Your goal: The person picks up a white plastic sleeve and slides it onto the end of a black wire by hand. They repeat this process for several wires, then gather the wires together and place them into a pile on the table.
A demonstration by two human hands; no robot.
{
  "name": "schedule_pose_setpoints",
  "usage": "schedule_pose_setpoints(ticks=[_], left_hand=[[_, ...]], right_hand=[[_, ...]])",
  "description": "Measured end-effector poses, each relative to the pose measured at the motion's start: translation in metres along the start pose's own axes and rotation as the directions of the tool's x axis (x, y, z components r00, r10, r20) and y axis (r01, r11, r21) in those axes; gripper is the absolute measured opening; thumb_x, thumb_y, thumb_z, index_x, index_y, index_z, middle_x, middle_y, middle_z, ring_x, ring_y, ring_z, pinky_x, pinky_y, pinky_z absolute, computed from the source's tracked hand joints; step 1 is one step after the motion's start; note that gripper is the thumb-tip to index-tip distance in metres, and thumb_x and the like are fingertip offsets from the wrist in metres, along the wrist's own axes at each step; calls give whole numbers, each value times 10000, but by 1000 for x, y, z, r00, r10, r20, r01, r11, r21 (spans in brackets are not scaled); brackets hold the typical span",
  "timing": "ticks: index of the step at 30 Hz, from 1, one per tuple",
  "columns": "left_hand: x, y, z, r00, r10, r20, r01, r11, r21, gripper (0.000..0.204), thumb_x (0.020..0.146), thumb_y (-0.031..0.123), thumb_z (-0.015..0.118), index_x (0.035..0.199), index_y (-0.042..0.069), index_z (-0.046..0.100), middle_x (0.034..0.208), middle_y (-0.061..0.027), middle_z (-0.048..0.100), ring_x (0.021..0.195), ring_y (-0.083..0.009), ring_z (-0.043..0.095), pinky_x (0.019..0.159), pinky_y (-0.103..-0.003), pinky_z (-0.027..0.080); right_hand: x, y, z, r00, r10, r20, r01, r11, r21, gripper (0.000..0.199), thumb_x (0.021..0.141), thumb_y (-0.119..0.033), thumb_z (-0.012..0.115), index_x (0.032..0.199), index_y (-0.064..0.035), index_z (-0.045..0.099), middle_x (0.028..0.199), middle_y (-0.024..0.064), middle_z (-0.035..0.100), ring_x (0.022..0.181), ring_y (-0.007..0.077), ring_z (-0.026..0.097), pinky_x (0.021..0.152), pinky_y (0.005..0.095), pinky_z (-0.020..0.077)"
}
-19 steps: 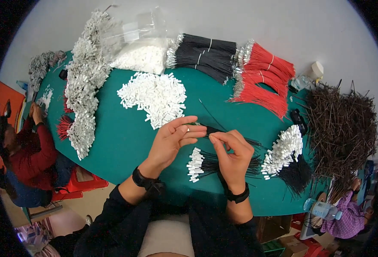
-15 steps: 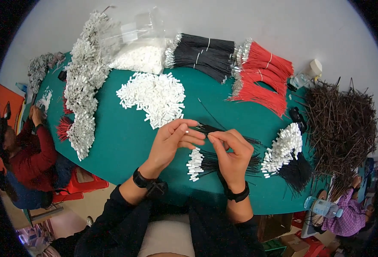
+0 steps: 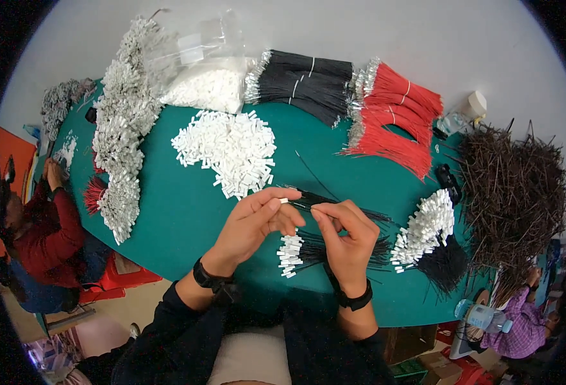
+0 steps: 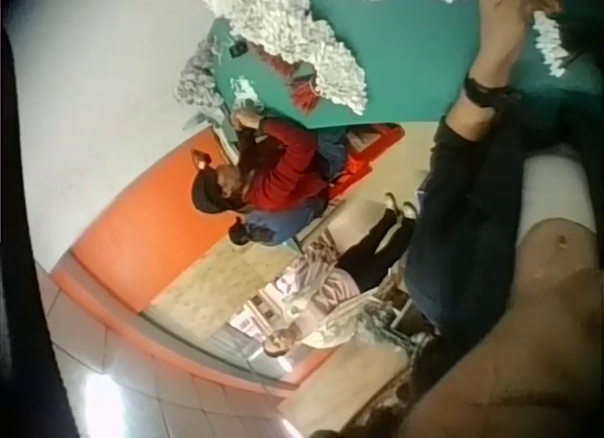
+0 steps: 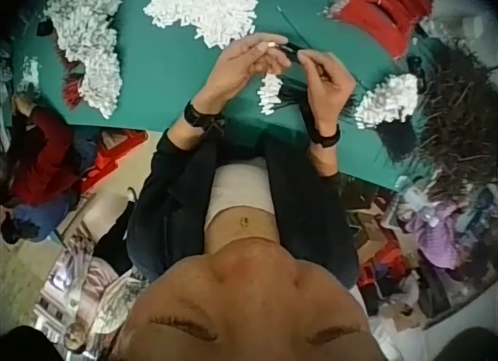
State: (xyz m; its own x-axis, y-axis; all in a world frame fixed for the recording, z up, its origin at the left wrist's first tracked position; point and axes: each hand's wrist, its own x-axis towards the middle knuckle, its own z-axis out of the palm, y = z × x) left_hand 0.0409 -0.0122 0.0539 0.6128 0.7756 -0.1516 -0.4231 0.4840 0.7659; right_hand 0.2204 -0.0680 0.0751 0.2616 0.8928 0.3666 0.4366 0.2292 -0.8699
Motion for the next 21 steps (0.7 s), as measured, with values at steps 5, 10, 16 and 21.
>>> schedule_pose_setpoints(ticks=[5, 10, 16, 21], left_hand=[[-5, 0, 6, 994, 104, -41, -99, 991, 91, 257, 1103, 237, 461, 1155, 12, 573, 984, -182, 746, 903, -212, 724, 815, -302, 563], [-9, 1, 0, 992, 118, -38, -109, 974, 200, 182, 1079, 183, 517, 1094, 13, 582, 1016, -201, 748, 891, -232, 741, 773, -312, 577], [-9, 2, -4, 990, 133, -49, -120, 970, 212, 139, 1023, 109, 613, 1060, -20, 653, 995, -176, 751, 862, -205, 738, 742, -296, 581], [-8, 1, -6, 989, 104, -108, -89, 987, 136, 131, 969, 37, 670, 1070, -37, 710, 991, -155, 753, 859, -193, 736, 761, -301, 591]], right_hand=[[0, -5, -1, 1000, 3, -21, -2, 999, 38, 80, 829, 66, 753, 902, 35, 738, 709, 12, 594, 616, 72, 448, 545, 234, 303], [-1, -6, -4, 999, -47, 9, 47, 999, -16, 96, 807, 61, 765, 881, 6, 739, 771, 55, 688, 630, 125, 516, 552, 257, 374], [-2, -5, -4, 1000, -11, 8, 11, 1000, 13, 103, 790, 47, 788, 868, -3, 742, 767, 51, 687, 641, 131, 521, 551, 262, 366], [-3, -6, -4, 1000, -29, 10, 28, 999, 18, 106, 787, 44, 793, 864, -10, 745, 764, 48, 688, 640, 133, 529, 548, 264, 363]])
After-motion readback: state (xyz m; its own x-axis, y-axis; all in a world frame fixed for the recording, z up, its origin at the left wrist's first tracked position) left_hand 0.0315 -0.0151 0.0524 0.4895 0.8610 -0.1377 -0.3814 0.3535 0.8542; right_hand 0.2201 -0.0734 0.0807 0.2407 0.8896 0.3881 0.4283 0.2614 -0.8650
